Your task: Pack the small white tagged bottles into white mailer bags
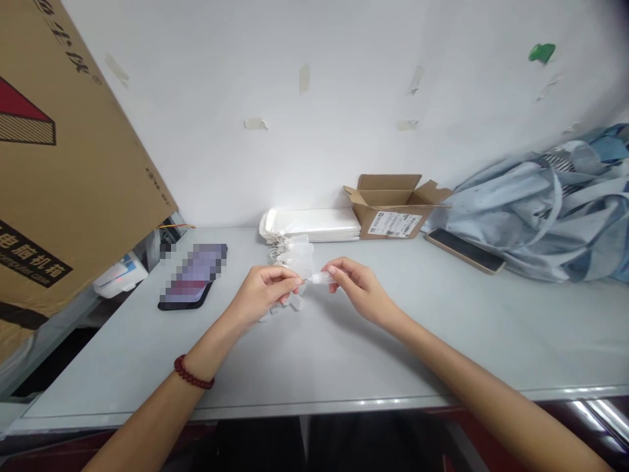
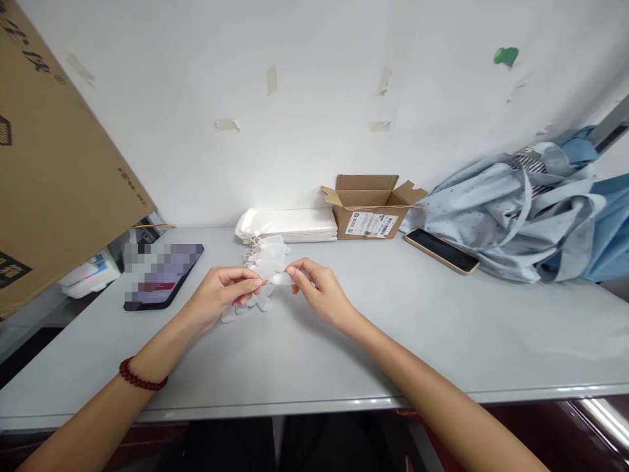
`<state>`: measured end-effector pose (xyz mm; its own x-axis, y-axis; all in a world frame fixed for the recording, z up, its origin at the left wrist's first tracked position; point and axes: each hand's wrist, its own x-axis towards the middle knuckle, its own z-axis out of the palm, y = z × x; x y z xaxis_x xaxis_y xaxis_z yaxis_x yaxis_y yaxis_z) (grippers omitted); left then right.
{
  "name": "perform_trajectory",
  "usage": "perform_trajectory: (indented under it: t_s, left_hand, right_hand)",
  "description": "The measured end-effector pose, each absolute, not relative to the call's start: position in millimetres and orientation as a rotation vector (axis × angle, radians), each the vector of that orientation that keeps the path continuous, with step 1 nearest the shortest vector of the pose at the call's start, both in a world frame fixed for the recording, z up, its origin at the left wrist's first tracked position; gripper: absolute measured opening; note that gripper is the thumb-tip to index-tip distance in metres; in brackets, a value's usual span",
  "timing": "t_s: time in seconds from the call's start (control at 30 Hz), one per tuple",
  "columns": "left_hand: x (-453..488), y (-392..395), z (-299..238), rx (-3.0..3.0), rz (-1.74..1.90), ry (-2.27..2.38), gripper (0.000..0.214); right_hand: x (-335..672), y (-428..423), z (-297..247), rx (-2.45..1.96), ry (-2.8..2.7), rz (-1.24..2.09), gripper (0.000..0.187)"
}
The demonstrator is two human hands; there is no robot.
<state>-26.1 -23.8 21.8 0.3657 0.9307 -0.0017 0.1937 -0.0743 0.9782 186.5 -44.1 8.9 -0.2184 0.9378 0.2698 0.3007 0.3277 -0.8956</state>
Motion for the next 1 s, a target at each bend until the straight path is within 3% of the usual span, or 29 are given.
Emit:
perform_trajectory:
  t_s: [1.0]
  left_hand:
    - [-17.2,-28.5,19.0,1.498,0.830,0.997,0.009]
  right_hand:
    - [179.8,-51.7,6.9,-1.168,-1.812,0.951,0.031]
